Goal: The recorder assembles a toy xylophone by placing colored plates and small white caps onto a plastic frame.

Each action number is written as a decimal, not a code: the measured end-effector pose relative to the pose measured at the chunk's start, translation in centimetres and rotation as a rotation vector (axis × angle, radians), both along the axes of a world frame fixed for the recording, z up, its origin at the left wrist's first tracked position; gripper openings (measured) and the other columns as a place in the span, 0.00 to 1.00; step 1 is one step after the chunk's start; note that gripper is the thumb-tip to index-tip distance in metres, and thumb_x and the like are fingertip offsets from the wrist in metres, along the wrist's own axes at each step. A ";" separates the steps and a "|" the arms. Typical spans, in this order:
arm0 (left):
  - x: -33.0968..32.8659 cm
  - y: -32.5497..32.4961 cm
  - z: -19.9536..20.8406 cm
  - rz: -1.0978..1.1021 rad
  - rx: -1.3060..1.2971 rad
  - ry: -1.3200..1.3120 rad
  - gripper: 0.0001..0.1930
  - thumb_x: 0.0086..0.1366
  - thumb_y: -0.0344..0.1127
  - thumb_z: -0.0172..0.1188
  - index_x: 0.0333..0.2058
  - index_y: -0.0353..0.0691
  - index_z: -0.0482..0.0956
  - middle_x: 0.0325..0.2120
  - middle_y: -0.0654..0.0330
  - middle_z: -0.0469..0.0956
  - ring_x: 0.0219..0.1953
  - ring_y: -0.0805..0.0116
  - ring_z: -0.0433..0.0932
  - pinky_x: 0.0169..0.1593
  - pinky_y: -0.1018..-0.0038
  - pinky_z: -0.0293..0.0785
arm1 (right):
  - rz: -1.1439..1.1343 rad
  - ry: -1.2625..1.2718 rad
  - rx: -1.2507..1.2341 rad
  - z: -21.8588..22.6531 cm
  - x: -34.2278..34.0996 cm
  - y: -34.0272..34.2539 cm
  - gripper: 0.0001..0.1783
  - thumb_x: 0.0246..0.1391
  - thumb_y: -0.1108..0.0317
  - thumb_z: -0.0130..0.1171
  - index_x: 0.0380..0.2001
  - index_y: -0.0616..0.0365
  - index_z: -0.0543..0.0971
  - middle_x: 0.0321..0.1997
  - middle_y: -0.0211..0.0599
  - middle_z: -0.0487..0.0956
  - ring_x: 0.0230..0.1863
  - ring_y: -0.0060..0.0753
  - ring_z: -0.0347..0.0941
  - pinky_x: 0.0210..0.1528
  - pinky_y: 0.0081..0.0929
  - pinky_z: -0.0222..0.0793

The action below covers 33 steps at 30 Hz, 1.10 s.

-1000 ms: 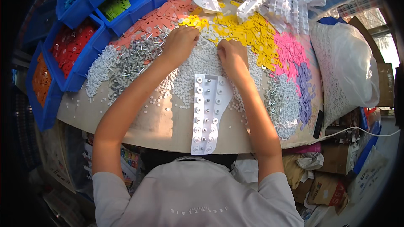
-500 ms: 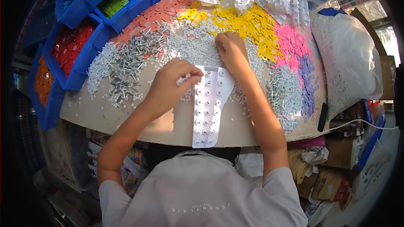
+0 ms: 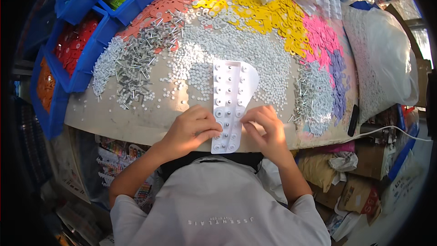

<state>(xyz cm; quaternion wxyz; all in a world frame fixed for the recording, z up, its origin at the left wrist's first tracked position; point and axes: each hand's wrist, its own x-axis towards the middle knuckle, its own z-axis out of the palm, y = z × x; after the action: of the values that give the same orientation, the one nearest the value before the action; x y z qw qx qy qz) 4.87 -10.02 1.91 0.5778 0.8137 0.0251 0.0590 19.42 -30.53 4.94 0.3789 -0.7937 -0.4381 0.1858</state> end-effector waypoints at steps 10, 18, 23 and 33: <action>0.8 -0.8 -1.4 0.064 0.261 -0.177 0.09 0.54 0.25 0.67 0.35 0.38 0.82 0.31 0.61 0.76 0.36 0.60 0.76 0.39 0.66 0.73 | -0.041 0.011 0.016 -1.1 -1.9 0.4 0.08 0.50 0.79 0.64 0.35 0.60 0.82 0.37 0.34 0.79 0.40 0.39 0.73 0.44 0.32 0.69; 0.5 -1.1 -1.8 0.062 0.697 -0.418 0.11 0.52 0.29 0.70 0.35 0.41 0.81 0.32 0.63 0.76 0.33 0.63 0.76 0.36 0.68 0.71 | -0.126 -0.149 0.045 -3.1 -2.9 -0.2 0.11 0.51 0.78 0.66 0.38 0.60 0.79 0.37 0.36 0.77 0.36 0.41 0.72 0.40 0.34 0.70; 0.8 -0.8 -2.8 0.081 0.530 -0.409 0.11 0.52 0.29 0.72 0.35 0.40 0.81 0.31 0.63 0.76 0.32 0.62 0.75 0.35 0.69 0.71 | -0.075 -0.466 0.045 -3.7 -3.5 -0.3 0.14 0.47 0.78 0.68 0.40 0.58 0.80 0.38 0.36 0.77 0.36 0.41 0.73 0.37 0.36 0.68; 8.5 6.0 -0.8 0.334 0.458 -0.212 0.04 0.65 0.29 0.62 0.37 0.35 0.81 0.33 0.54 0.81 0.38 0.54 0.79 0.43 0.63 0.74 | -0.092 -0.410 0.220 -3.4 -1.3 -0.1 0.14 0.44 0.81 0.64 0.37 0.60 0.79 0.36 0.35 0.76 0.34 0.41 0.72 0.36 0.36 0.67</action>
<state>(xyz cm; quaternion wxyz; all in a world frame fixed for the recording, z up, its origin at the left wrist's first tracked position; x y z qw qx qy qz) 13.37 -3.98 1.14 0.3612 0.8967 0.0842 0.2417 18.16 -30.64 1.59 0.3744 -0.7878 -0.4869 -0.0455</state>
